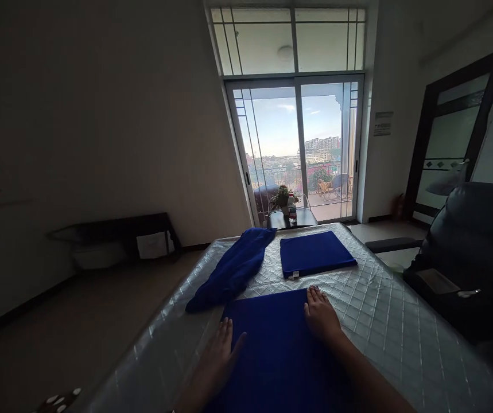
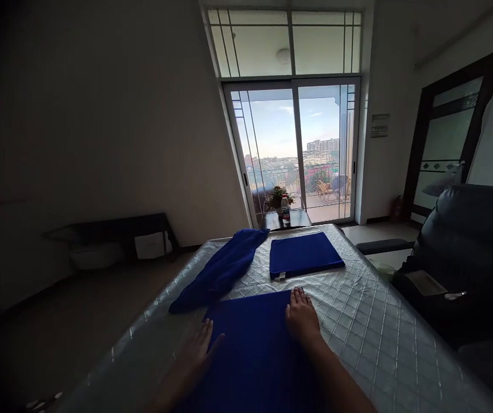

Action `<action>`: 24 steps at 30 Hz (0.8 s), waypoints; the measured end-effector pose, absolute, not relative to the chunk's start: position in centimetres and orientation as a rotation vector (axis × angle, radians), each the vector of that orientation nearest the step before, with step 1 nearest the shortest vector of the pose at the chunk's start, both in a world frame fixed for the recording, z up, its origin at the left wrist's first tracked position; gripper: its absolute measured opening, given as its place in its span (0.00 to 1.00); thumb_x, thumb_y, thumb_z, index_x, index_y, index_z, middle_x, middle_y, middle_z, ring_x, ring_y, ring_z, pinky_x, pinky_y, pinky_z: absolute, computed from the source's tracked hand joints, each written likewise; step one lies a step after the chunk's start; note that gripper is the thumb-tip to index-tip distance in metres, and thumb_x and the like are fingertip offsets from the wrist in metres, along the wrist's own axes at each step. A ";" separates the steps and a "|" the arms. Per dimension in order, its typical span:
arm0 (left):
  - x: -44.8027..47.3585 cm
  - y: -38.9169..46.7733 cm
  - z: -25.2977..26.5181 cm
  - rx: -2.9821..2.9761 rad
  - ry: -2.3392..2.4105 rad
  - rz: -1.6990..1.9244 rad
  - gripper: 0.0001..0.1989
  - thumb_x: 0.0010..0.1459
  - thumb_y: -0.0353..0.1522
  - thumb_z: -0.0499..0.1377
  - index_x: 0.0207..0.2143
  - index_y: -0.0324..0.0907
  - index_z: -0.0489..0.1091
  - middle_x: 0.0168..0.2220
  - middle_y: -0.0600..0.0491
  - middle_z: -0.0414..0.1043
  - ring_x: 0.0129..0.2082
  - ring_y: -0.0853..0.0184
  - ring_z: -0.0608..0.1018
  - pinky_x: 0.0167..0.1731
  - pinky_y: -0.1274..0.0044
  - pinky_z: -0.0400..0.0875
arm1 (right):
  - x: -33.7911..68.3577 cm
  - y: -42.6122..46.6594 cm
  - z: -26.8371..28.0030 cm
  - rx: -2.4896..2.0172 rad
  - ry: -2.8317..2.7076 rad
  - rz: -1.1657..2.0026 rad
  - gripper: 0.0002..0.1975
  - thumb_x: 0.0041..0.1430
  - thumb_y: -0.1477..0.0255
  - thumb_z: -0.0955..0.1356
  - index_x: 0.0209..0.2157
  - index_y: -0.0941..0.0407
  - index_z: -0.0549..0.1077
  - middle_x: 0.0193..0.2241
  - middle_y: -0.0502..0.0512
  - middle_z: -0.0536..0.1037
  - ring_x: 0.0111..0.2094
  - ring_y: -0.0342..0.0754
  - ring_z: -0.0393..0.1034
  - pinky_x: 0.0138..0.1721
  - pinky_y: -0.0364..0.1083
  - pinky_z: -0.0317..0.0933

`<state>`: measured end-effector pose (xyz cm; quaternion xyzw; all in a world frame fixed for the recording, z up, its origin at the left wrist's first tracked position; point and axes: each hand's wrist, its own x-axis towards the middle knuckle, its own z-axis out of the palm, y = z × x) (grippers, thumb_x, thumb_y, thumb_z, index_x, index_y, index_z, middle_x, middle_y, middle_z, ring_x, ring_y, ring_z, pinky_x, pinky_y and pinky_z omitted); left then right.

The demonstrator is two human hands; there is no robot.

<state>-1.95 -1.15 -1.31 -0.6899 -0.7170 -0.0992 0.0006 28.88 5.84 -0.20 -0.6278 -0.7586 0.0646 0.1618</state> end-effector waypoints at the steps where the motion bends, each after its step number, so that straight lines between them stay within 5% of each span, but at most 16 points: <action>1: -1.4 -0.9 -1.2 -2.168 -2.258 -0.312 0.38 0.67 0.51 0.42 0.69 0.34 0.53 0.72 0.40 0.51 0.72 0.55 0.55 0.68 0.62 0.58 | 28.9 5.8 -0.2 -1.780 -2.160 0.191 0.31 0.69 0.68 0.53 0.69 0.67 0.52 0.71 0.65 0.52 0.73 0.51 0.42 0.71 0.53 0.40; 14: 16.7 4.3 1.2 -2.744 -1.686 -0.479 0.36 0.70 0.48 0.35 0.69 0.35 0.53 0.71 0.38 0.54 0.72 0.56 0.55 0.70 0.57 0.56 | 29.6 6.0 -0.8 -1.714 -2.213 0.195 0.31 0.68 0.71 0.54 0.70 0.65 0.51 0.72 0.64 0.51 0.73 0.51 0.40 0.71 0.53 0.37; 24: 6.8 4.2 -0.9 -2.456 -1.972 -0.297 0.36 0.70 0.49 0.35 0.70 0.36 0.53 0.72 0.43 0.52 0.73 0.58 0.54 0.71 0.60 0.52 | 29.3 5.9 -0.1 -1.766 -2.149 0.265 0.31 0.69 0.67 0.51 0.69 0.66 0.51 0.71 0.64 0.51 0.73 0.51 0.41 0.71 0.53 0.38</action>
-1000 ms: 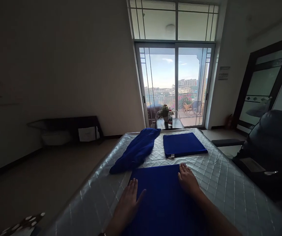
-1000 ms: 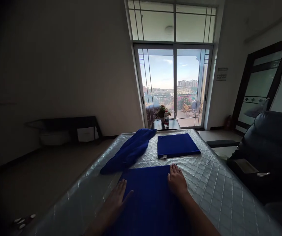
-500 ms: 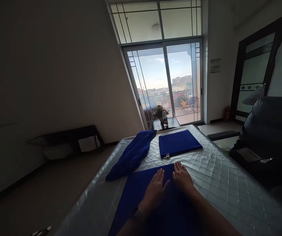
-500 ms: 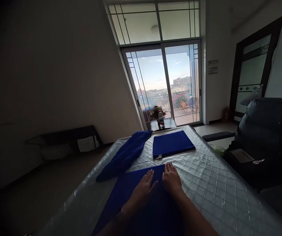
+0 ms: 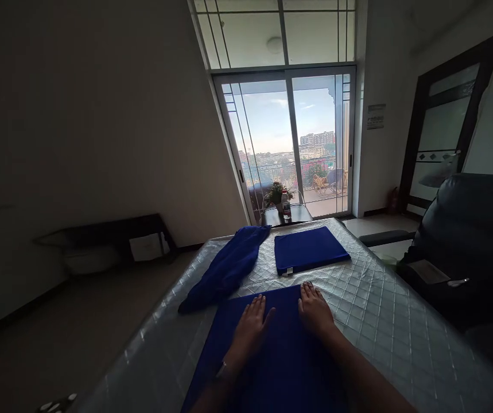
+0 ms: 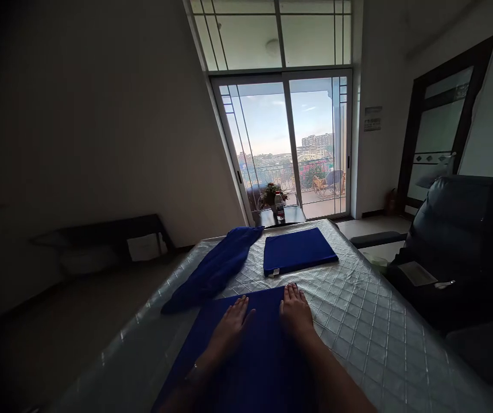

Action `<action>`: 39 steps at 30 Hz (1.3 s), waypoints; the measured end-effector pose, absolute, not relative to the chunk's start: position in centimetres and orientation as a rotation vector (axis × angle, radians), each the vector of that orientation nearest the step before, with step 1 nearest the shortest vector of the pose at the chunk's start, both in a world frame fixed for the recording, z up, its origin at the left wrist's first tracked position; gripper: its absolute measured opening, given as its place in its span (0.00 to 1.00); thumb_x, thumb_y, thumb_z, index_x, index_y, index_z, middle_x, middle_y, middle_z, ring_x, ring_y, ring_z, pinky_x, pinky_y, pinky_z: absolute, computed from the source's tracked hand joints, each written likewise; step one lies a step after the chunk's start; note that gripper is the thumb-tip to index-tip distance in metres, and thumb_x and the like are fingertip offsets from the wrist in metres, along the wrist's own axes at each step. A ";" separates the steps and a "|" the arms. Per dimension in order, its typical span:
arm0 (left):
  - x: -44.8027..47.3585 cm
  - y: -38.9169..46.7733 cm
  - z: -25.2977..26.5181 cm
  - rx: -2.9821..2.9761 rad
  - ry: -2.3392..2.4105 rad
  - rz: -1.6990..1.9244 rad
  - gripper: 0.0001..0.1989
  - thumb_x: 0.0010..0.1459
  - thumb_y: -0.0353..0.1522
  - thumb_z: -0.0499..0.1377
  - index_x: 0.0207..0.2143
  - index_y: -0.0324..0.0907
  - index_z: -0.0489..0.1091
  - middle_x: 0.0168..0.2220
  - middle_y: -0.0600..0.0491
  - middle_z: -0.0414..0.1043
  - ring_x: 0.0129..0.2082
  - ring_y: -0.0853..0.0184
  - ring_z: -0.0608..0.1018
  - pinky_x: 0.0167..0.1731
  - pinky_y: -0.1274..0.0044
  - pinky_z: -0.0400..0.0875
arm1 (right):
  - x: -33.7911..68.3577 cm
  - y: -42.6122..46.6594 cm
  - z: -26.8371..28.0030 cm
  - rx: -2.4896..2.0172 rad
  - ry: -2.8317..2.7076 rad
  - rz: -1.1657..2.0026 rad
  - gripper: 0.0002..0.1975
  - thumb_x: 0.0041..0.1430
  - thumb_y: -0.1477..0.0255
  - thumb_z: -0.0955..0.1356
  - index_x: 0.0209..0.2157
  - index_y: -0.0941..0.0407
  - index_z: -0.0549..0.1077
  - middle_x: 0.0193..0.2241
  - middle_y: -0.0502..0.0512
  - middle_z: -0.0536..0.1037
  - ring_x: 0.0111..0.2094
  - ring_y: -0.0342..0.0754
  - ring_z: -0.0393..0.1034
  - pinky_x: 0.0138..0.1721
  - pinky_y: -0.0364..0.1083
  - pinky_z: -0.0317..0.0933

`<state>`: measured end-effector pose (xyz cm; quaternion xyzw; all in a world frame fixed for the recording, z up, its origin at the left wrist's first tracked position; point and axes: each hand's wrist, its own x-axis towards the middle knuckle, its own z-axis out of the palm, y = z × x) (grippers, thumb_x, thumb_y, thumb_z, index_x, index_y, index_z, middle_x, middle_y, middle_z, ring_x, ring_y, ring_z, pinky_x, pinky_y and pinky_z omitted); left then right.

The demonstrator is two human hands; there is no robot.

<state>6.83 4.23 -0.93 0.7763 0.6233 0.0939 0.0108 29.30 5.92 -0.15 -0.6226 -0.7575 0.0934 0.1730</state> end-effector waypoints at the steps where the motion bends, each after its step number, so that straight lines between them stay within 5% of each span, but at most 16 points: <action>1: 5.2 4.0 -1.0 2.396 1.989 0.280 0.36 0.70 0.49 0.35 0.70 0.36 0.52 0.72 0.42 0.52 0.73 0.58 0.54 0.71 0.60 0.52 | 29.3 5.9 -0.1 -1.771 -2.153 0.264 0.31 0.69 0.66 0.51 0.69 0.66 0.51 0.71 0.64 0.51 0.73 0.51 0.41 0.71 0.52 0.38; 20: -1.8 2.2 -2.3 2.175 2.266 0.527 0.45 0.66 0.55 0.36 0.67 0.27 0.56 0.69 0.34 0.58 0.70 0.51 0.61 0.68 0.59 0.58 | 28.5 6.0 -0.4 -1.792 -2.188 0.062 0.30 0.68 0.70 0.53 0.68 0.65 0.55 0.70 0.65 0.58 0.72 0.51 0.47 0.70 0.55 0.45; 39: -1.8 2.2 -2.4 2.187 2.274 0.506 0.47 0.65 0.57 0.36 0.68 0.26 0.53 0.70 0.34 0.55 0.71 0.51 0.59 0.68 0.59 0.56 | 28.4 0.6 -0.1 -1.905 -2.221 0.162 0.32 0.70 0.65 0.49 0.70 0.66 0.50 0.72 0.62 0.49 0.73 0.50 0.37 0.71 0.53 0.39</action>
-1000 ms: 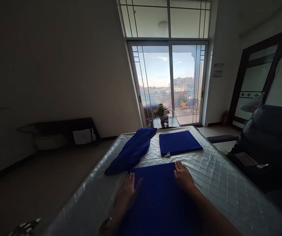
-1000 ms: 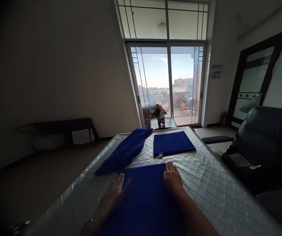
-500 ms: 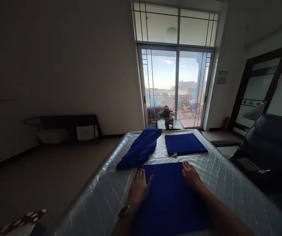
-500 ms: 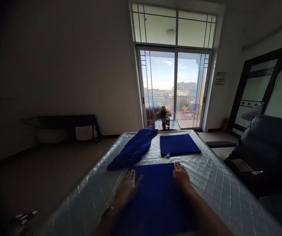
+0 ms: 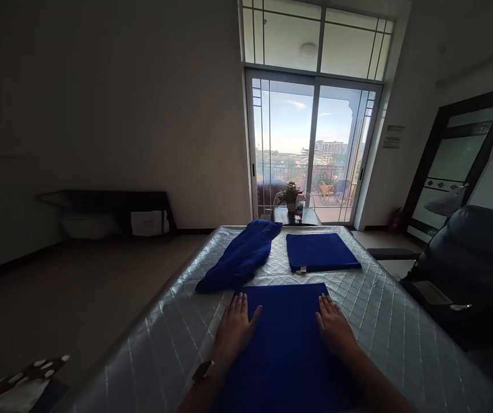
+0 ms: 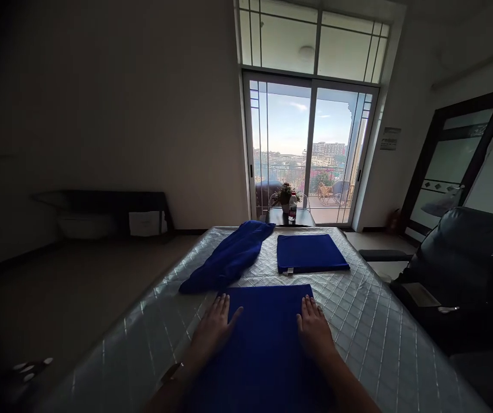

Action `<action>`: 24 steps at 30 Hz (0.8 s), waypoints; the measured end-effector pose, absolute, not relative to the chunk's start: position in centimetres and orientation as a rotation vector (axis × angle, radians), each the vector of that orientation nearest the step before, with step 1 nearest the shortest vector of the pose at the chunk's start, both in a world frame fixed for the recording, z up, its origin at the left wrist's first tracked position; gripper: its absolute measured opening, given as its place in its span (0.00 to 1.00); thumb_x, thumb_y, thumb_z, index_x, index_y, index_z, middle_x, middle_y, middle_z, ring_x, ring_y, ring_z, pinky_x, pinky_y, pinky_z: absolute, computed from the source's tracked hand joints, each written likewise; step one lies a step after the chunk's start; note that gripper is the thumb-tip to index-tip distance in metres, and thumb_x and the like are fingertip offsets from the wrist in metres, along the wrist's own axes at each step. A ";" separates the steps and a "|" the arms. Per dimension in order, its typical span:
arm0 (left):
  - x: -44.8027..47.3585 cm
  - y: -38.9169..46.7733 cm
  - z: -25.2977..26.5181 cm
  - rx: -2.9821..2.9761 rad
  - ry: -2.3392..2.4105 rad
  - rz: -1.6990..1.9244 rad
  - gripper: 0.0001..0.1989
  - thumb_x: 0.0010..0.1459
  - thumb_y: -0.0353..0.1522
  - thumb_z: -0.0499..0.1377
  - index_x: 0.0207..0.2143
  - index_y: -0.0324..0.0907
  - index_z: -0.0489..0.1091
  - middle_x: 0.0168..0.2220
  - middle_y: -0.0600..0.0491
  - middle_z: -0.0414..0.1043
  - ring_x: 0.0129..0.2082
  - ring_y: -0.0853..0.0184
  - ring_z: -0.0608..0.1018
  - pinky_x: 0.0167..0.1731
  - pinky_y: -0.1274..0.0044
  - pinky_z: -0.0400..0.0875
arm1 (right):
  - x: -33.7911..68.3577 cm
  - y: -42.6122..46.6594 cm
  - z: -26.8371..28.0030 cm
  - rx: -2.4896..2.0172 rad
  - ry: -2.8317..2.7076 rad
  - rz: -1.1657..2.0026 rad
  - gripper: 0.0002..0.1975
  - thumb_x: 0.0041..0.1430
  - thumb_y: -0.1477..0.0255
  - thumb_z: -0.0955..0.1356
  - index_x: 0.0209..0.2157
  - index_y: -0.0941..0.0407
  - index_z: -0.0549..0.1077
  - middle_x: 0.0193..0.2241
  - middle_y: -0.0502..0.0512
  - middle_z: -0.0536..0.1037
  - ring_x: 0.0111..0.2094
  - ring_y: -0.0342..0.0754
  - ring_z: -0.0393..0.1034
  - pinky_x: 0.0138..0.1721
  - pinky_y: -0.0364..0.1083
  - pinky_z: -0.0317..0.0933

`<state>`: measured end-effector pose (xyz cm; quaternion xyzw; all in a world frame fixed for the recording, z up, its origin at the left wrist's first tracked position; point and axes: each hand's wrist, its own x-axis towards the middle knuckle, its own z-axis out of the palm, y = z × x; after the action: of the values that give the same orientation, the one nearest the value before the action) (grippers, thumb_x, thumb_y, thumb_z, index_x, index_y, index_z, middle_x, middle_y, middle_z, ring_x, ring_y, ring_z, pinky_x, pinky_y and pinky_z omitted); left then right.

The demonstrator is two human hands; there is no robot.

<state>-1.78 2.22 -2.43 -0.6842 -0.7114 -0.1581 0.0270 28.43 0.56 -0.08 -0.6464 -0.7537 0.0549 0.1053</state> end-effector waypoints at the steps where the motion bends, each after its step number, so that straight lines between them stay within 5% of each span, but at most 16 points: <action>1: -1.8 2.3 -2.5 -2.112 -2.187 -0.500 0.47 0.65 0.57 0.36 0.68 0.26 0.54 0.70 0.34 0.56 0.71 0.51 0.59 0.68 0.59 0.57 | 28.5 0.6 -0.1 -1.901 -2.218 0.162 0.32 0.70 0.65 0.50 0.70 0.66 0.50 0.72 0.62 0.49 0.73 0.50 0.37 0.71 0.53 0.39; 11: -2.1 2.6 -2.9 -2.152 -2.140 -0.492 0.44 0.66 0.55 0.38 0.67 0.29 0.57 0.70 0.35 0.58 0.71 0.52 0.59 0.68 0.59 0.57 | 29.2 0.7 0.1 -1.845 -2.230 0.243 0.33 0.70 0.64 0.50 0.70 0.65 0.49 0.72 0.61 0.48 0.73 0.51 0.37 0.72 0.54 0.38; 24: 5.4 1.8 0.8 -2.317 -2.102 -0.369 0.39 0.69 0.49 0.38 0.69 0.27 0.49 0.73 0.34 0.46 0.73 0.52 0.52 0.71 0.59 0.51 | 29.6 0.4 0.0 -1.796 -2.172 0.298 0.32 0.70 0.65 0.51 0.70 0.66 0.50 0.72 0.62 0.47 0.73 0.51 0.38 0.72 0.54 0.37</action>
<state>5.39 1.78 0.77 -0.7356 -0.6672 -0.1173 -0.0041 29.60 0.43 0.02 -0.6262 -0.7574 0.1039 0.1533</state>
